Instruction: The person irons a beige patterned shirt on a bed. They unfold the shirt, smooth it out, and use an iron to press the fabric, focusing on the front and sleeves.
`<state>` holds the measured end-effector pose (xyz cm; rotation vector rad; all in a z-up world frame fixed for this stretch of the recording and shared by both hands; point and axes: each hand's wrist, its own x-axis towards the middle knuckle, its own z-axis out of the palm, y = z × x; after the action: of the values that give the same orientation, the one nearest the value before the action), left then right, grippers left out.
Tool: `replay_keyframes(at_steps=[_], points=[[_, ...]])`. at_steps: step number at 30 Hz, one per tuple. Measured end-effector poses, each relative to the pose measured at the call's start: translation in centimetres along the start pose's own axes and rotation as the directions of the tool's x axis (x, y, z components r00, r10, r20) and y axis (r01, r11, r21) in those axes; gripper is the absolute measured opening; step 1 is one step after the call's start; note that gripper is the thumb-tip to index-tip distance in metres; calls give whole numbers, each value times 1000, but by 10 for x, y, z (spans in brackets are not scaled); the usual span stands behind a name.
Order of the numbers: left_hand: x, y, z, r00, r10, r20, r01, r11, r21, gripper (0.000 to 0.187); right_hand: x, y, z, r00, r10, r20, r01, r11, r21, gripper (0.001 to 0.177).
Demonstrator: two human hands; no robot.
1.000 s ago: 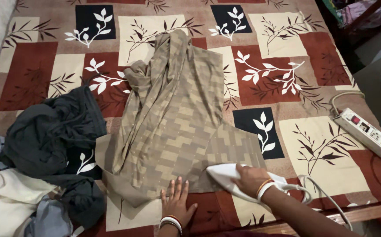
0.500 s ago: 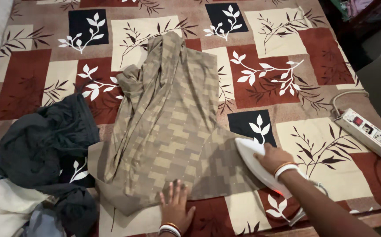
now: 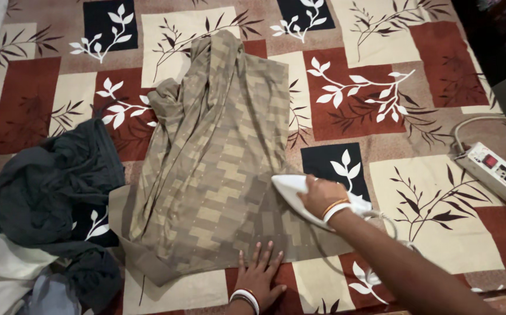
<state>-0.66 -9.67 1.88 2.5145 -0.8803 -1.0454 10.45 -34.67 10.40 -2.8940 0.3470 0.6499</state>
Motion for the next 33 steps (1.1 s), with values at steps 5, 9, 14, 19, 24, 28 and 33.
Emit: replay_keyframes(at_steps=[5, 9, 14, 19, 24, 28, 33], points=[[1, -4, 2, 1000, 0, 6, 0, 1000, -26, 87, 2, 27, -11, 997, 68, 48, -67, 998, -12, 46], [5, -7, 2, 992, -55, -113, 51, 998, -33, 84, -20, 29, 4, 992, -26, 127, 35, 997, -67, 50], [10, -28, -19, 939, -289, -187, 289, 957, -31, 92, -60, 16, 35, 969, -210, 126, 225, 967, -117, 48], [2, -56, -43, 850, -503, -160, 505, 863, -33, 104, -39, -4, 32, 974, -224, 20, 225, 968, -109, 51], [-9, -74, -37, 837, -513, -191, 503, 858, -101, 115, 1, -34, 16, 984, -180, 7, 180, 981, -71, 52], [-2, -97, -19, 846, -501, -182, 483, 865, -138, 110, -10, -63, 23, 971, -211, 114, 222, 970, -95, 53], [10, -124, 13, 806, -443, -392, 261, 861, -436, 78, -55, -89, 46, 937, -279, 209, 297, 953, -63, 50]])
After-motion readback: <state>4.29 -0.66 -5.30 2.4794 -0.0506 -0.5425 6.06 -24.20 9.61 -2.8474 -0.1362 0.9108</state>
